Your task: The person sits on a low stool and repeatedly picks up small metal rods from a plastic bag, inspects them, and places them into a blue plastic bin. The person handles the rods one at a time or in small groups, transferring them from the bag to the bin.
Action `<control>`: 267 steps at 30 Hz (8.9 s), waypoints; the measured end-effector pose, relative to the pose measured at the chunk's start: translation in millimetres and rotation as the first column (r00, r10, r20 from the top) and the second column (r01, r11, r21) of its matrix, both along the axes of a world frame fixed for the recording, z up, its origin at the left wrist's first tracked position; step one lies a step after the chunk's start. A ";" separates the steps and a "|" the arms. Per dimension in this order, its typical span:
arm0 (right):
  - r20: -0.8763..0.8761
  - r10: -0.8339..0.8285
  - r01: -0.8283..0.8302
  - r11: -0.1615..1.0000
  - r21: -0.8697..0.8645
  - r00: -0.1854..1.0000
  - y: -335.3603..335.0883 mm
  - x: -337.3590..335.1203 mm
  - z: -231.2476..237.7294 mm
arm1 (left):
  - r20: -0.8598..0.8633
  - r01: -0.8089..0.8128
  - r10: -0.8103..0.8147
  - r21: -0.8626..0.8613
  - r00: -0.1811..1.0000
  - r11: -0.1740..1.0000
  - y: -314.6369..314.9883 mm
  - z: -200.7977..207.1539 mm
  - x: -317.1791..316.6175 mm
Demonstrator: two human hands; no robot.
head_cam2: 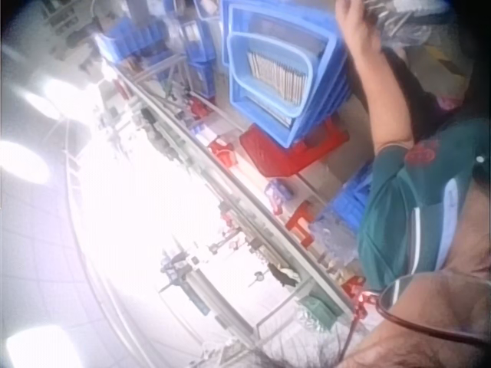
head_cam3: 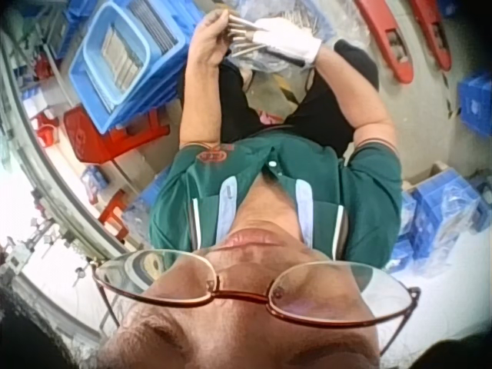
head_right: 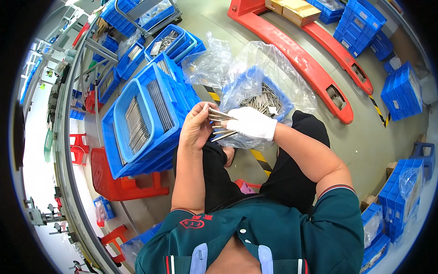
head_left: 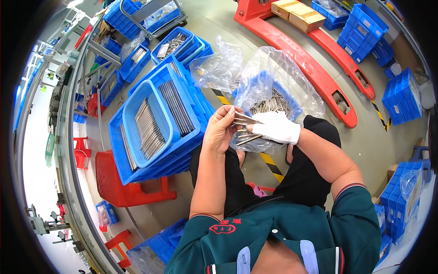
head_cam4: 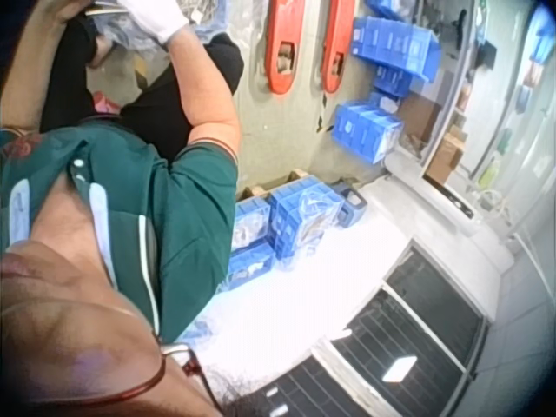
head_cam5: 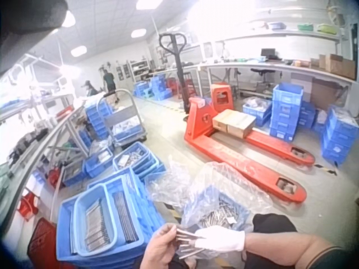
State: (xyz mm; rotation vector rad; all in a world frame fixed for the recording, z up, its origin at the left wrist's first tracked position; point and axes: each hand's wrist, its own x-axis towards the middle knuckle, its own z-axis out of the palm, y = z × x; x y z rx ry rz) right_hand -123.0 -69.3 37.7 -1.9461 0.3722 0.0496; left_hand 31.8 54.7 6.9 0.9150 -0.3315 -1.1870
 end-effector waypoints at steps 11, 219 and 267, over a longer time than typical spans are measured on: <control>-0.088 0.015 -0.005 0.993 0.118 0.996 -4.6 1.5 8.1 | 0.492 -0.157 0.131 0.013 0.861 0.987 0.5 10.8 -4.4; 0.119 -0.166 0.139 0.968 0.207 0.979 -1.9 0.4 0.4 | 0.356 0.000 -0.041 0.114 0.933 0.993 6.3 10.6 4.7; 0.014 -0.015 0.008 0.920 0.393 1.000 0.7 -0.2 12.4 | 0.389 -0.024 0.005 0.042 0.921 0.999 13.7 13.5 13.6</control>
